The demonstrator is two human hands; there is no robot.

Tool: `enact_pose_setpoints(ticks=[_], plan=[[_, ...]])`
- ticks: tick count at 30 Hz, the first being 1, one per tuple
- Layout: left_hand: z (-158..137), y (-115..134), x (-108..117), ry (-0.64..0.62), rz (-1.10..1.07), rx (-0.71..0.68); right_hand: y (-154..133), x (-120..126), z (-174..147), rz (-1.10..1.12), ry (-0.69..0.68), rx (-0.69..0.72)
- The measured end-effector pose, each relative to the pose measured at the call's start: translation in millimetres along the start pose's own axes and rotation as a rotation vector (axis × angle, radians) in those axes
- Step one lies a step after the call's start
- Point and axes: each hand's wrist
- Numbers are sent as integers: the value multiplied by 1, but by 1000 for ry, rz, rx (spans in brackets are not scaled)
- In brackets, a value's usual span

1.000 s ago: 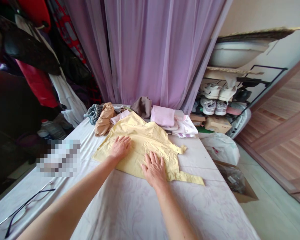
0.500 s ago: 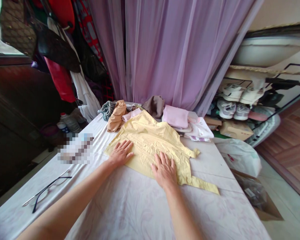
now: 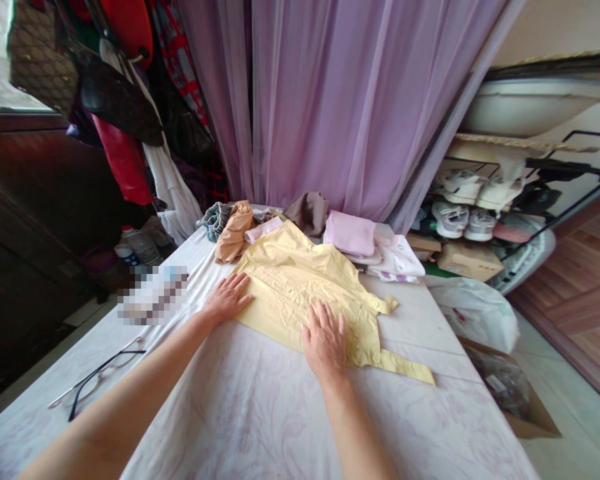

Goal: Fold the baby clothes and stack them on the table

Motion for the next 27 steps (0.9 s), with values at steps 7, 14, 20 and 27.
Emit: enact_pose_setpoints(ticks=[7, 14, 20, 27], plan=[[0, 0, 0, 37, 25, 3, -42, 13, -3, 135, -211, 225], [1, 2, 3, 17, 41, 15, -9, 12, -15, 50, -285, 149], [0, 5, 5, 4, 24, 19, 20, 10, -28, -28, -302, 73], [-2, 14, 8, -8, 24, 106, 22, 7, -29, -29, -277, 76]])
Point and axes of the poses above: each hand's wrist, its own z-axis towards the middle knuckle, its own x-axis out of the back of the hand, y = z × x, and after that the axes turned 15 degrees about -z, right-handed
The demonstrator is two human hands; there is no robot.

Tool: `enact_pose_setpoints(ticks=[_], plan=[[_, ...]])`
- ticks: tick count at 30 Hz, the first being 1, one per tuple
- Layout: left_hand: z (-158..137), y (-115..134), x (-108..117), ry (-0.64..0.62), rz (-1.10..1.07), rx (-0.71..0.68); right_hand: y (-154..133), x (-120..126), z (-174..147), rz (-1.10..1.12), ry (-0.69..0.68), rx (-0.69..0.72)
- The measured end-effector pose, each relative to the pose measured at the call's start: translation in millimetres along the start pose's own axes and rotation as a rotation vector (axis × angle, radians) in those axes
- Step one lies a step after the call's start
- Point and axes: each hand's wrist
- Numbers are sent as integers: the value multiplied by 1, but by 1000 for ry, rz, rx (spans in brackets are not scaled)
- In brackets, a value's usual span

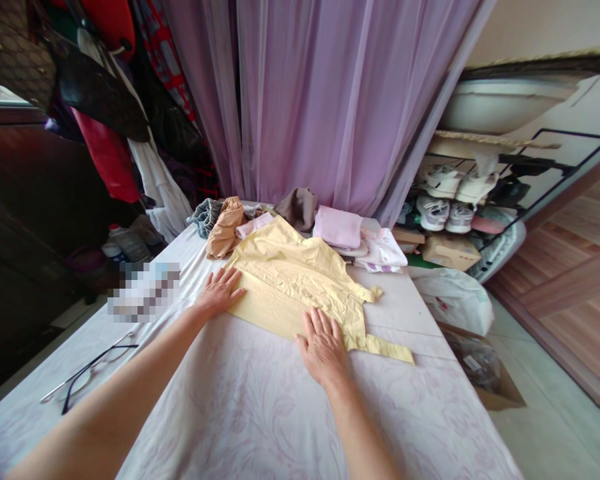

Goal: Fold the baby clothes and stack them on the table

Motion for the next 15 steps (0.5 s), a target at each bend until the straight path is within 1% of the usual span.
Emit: enact_pose_setpoints(ticks=[2, 3, 5, 7, 9, 10, 12, 15], plan=[[-6, 19, -8, 36, -2, 63, 0, -3, 0, 0, 11, -5], [-11, 32, -14, 59, -14, 49, 0, -4, 0, -2, 16, -6], [-20, 64, -29, 65, -71, -71, 0, -8, 0, -11, 28, -1], [-28, 94, -43, 40, -148, -203, 1, -11, 0, -21, 46, 5], [-32, 112, -52, 20, -167, -241, 1, -13, 0, -28, 69, 5], [-31, 114, -53, 14, -172, -246, 1, -13, 0, -29, 81, 5], [-27, 105, -51, 5, -163, -221, 1, -14, -1, -25, 97, 7], [-15, 68, -37, 8, -110, -146, 1, -15, -2, -16, 100, 6]])
Point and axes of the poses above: each hand's wrist, its own z-axis towards the middle knuckle, its own x-axis out of the back of the hand, y = z × x, and after that the axes turned 15 degrees about -z, right-handed
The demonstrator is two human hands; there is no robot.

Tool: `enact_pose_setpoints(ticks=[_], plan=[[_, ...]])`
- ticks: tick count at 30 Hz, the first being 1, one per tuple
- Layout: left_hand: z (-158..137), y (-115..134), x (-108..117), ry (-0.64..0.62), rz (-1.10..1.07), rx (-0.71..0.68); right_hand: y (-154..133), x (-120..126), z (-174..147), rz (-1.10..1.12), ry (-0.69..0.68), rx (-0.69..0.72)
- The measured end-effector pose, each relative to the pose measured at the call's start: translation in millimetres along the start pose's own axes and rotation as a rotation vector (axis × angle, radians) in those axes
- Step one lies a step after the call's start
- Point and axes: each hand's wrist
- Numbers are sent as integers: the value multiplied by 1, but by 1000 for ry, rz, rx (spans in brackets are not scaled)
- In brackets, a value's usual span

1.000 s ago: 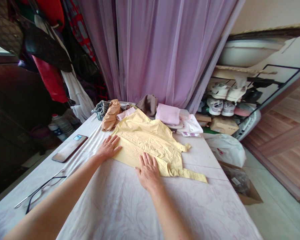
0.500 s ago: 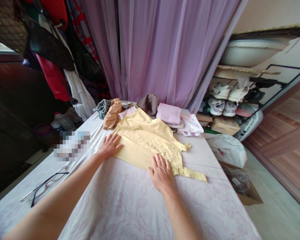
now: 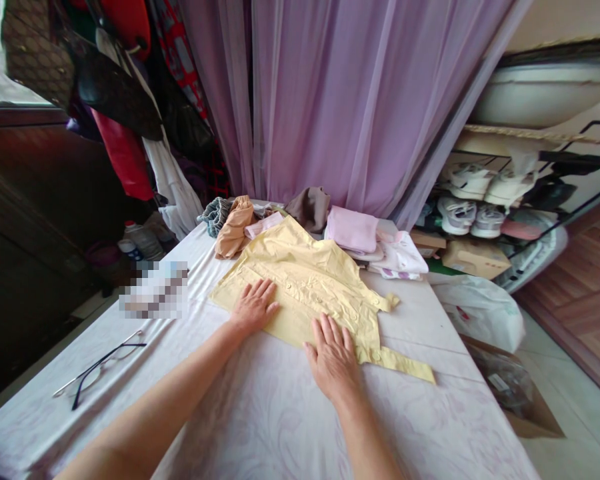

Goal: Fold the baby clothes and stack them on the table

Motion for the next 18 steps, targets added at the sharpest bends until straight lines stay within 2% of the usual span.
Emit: enact_pose_setpoints(ticks=[4, 7, 13, 18], plan=[[6, -53, 25, 41, 57, 94, 0, -2, 0, 0, 4, -5], [8, -75, 36, 24, 69, 125, 0, -1, 0, -8, 7, -3], [8, -79, 40, -1, 75, 121, 0, 6, 0, -30, -29, -8], [8, -77, 38, 17, 85, 149, -3, 8, -3, -63, -54, -119]])
Point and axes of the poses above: each hand's wrist, its own z-axis towards the middle knuckle, its own x-axis out of the back of the hand, y = z × x, and after that the axes turned 15 degrees about -z, right-handed
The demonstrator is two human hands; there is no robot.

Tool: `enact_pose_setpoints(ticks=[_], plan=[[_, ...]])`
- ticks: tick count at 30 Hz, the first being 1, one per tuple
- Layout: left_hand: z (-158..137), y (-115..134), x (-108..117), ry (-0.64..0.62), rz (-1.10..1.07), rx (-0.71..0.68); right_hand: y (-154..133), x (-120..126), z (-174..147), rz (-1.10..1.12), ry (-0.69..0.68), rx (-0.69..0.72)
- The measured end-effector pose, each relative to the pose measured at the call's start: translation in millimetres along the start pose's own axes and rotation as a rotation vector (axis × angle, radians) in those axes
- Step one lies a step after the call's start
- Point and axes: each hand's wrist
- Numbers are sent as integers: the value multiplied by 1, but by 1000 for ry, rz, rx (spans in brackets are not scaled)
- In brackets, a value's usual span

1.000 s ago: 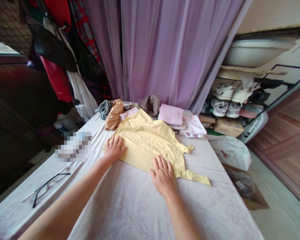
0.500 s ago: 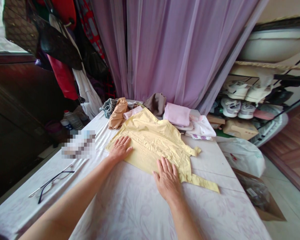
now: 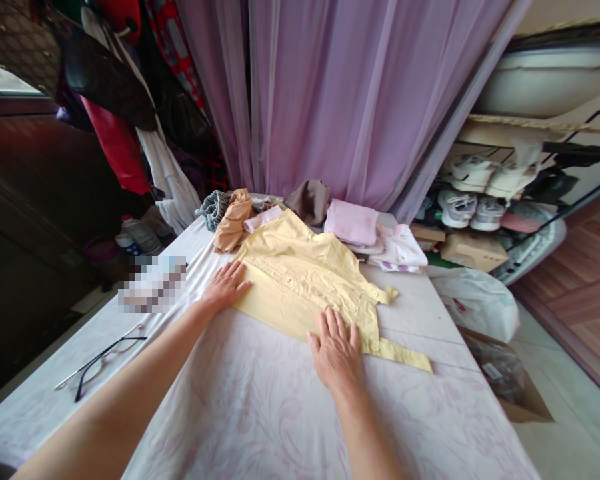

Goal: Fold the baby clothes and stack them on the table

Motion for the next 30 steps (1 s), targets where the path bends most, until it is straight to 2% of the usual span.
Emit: enact_pose_setpoints(ticks=[3, 6, 11, 14, 16, 19, 26, 30], plan=[[0, 0, 0, 0, 6, 9, -4, 5, 3, 6, 6, -46], [0, 1, 0, 4, 15, 12, -17, 17, 16, 55, 61, -10], [0, 3, 1, 7, 37, 10, -62, 39, 57, 207, 113, 253], [-1, 3, 1, 12, 40, 8, -84, 42, 74, 249, 84, 374], [-1, 4, 2, 15, 39, 0, -87, 39, 78, 251, 68, 409], [-2, 4, 4, 4, 44, 12, -71, 30, 75, 229, 51, 411], [-2, 9, 7, -13, 43, 15, 3, 4, 46, 94, 36, 300], [-1, 9, 9, -15, 47, 13, 19, -4, 32, 57, 31, 246]])
Point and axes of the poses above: each hand's wrist, its own z-axis towards the middle knuckle, its own x-axis out of the back of the hand, y = z × x, and after that the axes turned 15 degrees about -z, right-handed
